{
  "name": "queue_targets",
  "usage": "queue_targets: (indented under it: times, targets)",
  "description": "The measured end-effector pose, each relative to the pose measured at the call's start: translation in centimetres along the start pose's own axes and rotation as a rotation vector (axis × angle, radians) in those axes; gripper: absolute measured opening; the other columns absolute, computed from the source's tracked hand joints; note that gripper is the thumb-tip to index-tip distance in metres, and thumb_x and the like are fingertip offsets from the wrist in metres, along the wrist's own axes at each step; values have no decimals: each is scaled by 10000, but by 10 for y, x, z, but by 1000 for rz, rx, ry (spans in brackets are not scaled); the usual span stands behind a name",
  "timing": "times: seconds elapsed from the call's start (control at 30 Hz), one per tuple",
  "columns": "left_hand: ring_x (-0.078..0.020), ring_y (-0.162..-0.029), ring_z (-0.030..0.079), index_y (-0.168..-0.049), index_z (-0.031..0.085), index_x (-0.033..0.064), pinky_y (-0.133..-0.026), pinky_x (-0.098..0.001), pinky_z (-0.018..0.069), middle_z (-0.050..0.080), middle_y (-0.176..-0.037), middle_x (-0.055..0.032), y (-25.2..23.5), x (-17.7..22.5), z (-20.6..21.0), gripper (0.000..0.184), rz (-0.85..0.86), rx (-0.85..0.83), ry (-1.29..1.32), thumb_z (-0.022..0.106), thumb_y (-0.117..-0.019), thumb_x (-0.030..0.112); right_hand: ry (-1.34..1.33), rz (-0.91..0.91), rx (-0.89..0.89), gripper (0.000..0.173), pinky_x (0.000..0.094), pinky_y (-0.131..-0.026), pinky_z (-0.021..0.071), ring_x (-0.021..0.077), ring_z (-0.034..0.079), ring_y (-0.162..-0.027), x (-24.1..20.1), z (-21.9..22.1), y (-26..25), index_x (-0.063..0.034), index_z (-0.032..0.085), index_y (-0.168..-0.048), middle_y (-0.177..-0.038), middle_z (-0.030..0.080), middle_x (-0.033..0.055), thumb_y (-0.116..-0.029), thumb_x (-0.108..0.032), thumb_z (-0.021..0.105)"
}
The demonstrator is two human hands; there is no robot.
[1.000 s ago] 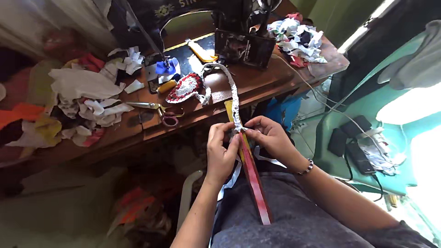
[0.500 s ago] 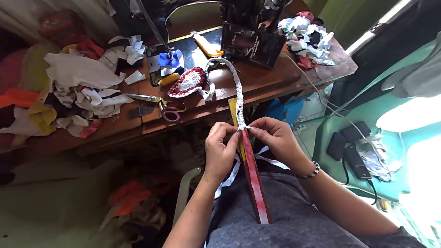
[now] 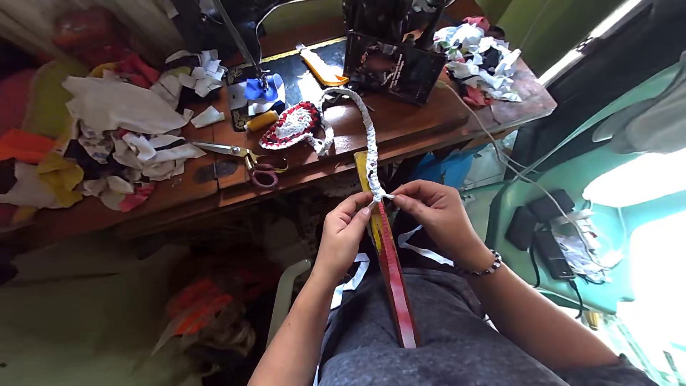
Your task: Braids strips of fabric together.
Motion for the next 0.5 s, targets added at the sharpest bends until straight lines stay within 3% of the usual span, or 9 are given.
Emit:
queue_targets:
  times: [0.07,0.17,0.33,0.5]
  targets:
    - [-28,-482,385,-1280,687,51,-453,-184,335,556,-665,-4,-1,1,1,282,-17,17,47,546,-1040,94,9,4,-5,96,228,-579,528,75,627,-656,-1,0,0,-89,748,-1036,-850,724,4,-970,-102,679]
    - [-32,-492,413,-1219,723,35,-462,-186,359,631,-721,-35,-3,2,3,237,-5,52,61,611,-1027,115,3,46,-40,84,230,-561,519,81,622,-636,-1,1,0,-100,751,-1006,-805,714,7,-957,-158,715]
    - [-30,-517,469,-1185,740,15,-481,-181,396,698,-796,-52,-4,0,7,216,37,102,39,630,-1007,67,-113,239,-121,173,195,-468,390,39,488,-504,2,8,2,-105,739,-883,-650,627,-7,-892,-268,797]
    - [-54,-561,537,-1168,749,7,-518,-199,451,727,-842,-74,-5,-1,8,208,76,131,-3,644,-992,42,-174,269,-136,127,195,-489,425,45,537,-540,2,13,1,-71,754,-900,-693,672,22,-894,-191,793]
Point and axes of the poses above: each hand's wrist, its own y-axis away from the middle knuckle, its own z-axis out of the palm, x = y × z, the point moved 1 cm from there along -y, towards the middle knuckle
